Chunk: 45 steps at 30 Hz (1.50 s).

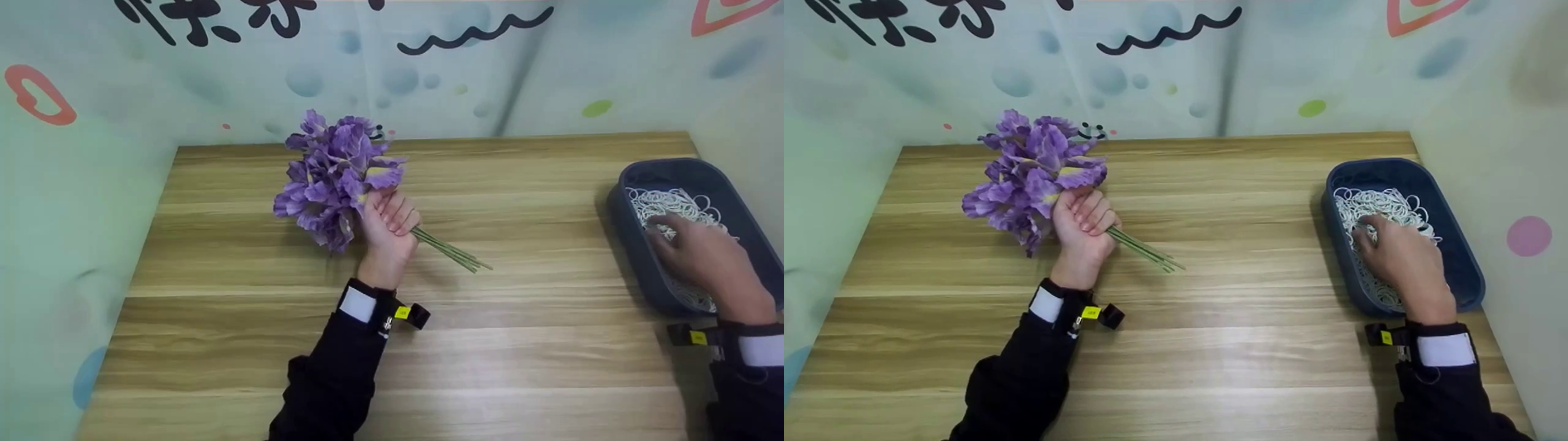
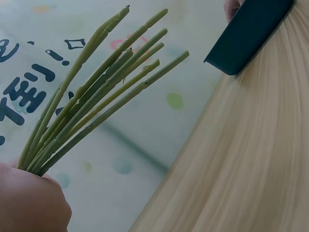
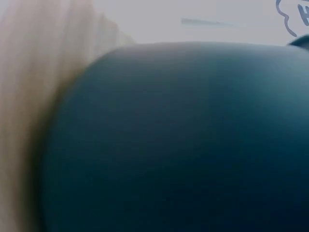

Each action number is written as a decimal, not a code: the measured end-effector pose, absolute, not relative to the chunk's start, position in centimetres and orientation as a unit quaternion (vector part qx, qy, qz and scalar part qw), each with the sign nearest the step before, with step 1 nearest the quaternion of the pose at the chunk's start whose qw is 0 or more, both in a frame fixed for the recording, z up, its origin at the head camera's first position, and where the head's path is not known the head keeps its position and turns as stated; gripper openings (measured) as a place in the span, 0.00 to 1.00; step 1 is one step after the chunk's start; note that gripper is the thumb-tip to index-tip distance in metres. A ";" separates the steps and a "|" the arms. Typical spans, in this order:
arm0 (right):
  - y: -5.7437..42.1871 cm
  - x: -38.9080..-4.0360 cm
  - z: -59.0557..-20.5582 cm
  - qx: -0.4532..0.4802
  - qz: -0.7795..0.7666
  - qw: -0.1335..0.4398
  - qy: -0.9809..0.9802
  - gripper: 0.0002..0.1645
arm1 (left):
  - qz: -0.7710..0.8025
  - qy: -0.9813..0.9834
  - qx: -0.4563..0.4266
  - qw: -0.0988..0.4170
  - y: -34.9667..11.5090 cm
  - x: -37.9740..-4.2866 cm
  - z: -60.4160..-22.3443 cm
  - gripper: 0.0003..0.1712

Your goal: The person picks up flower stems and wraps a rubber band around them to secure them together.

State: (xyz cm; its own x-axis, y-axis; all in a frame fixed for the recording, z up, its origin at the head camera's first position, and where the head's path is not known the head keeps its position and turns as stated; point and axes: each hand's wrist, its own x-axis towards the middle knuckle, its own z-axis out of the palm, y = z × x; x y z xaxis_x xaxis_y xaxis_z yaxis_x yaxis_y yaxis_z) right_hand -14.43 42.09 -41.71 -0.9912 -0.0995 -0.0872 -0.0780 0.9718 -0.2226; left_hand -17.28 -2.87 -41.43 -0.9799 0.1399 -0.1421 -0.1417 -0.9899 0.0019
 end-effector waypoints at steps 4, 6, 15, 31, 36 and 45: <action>42.2 -14.6 -42.0 -0.049 -0.117 0.060 0.990 0.26 | 0.995 0.004 -0.077 0.069 -3.1 -17.6 -42.1 0.28; 42.2 -14.7 -42.1 -0.048 -0.119 0.057 0.990 0.24 | 0.995 0.005 -0.080 0.067 -3.2 -17.7 -42.3 0.28; 41.7 -14.4 -41.7 -0.036 -0.125 0.016 0.991 0.19 | 0.994 0.017 -0.088 0.062 -3.3 -17.9 -42.5 0.28; 40.9 -14.0 -40.4 -0.024 -0.119 -0.033 0.992 0.13 | 0.994 0.020 -0.090 0.059 -3.3 -17.9 -42.4 0.29; 41.0 -13.9 -40.4 -0.025 -0.117 -0.069 0.990 0.11 | 0.994 0.027 -0.085 0.058 -3.3 -18.0 -42.5 0.29; 41.2 -13.8 -40.1 -0.032 -0.127 -0.097 0.987 0.11 | 0.995 0.021 -0.079 0.053 -3.2 -18.0 -42.3 0.28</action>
